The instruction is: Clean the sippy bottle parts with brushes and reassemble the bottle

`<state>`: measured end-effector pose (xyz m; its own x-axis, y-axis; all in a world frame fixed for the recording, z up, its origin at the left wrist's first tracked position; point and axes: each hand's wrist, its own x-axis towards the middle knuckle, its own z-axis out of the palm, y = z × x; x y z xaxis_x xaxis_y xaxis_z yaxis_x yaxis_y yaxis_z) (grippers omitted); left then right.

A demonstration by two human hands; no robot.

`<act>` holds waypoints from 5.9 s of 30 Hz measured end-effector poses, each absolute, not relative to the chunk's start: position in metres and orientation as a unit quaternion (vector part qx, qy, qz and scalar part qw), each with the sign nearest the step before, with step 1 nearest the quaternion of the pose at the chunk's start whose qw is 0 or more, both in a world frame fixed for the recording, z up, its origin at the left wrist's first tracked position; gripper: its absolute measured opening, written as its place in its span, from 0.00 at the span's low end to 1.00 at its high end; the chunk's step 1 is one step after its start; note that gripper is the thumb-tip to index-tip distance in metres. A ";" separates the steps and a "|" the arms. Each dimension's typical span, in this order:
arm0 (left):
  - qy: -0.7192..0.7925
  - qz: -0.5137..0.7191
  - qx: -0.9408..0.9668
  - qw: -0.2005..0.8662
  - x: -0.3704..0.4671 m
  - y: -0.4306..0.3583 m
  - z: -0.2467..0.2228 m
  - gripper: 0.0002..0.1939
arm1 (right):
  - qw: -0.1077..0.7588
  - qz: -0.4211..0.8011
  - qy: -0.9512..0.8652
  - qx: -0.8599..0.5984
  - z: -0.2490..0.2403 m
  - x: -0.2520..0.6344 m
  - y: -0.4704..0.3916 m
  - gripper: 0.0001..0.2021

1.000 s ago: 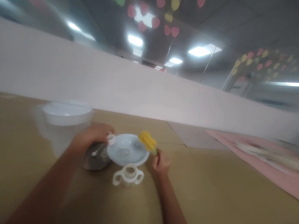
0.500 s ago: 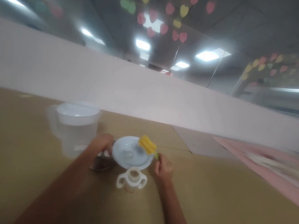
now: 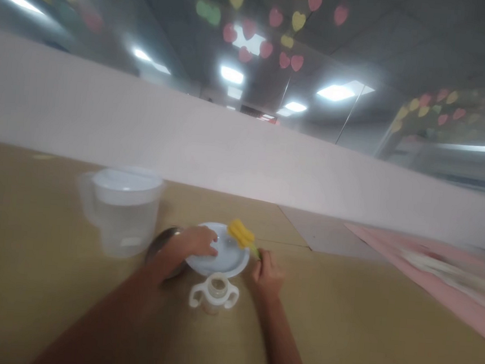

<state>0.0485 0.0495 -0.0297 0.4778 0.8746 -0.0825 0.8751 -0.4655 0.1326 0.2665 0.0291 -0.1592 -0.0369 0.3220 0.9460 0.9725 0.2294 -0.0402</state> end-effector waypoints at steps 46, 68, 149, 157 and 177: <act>0.212 0.307 0.895 0.245 0.043 0.023 0.010 0.24 | 0.454 -0.296 -0.685 -0.487 -0.157 0.253 0.033 0.22; 0.262 0.264 0.892 0.258 0.036 0.028 0.018 0.26 | 0.526 -0.105 -0.653 -0.535 -0.147 0.236 0.023 0.22; 0.306 0.274 0.815 0.409 0.040 0.040 0.009 0.33 | 0.488 -0.164 -0.698 -0.497 -0.142 0.249 0.021 0.28; 0.276 0.286 0.826 0.399 0.036 0.041 0.009 0.33 | 0.552 -0.050 -0.656 -0.512 -0.136 0.236 0.018 0.25; 0.341 0.297 0.831 0.324 0.033 0.040 0.011 0.32 | 0.406 -0.103 -0.737 -0.531 -0.132 0.236 0.016 0.25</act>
<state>0.0330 0.0401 0.0111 0.5908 0.7596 0.2720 0.3741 -0.5566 0.7417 0.2357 0.0164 -0.1316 -0.1073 0.6987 0.7074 0.8659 0.4153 -0.2788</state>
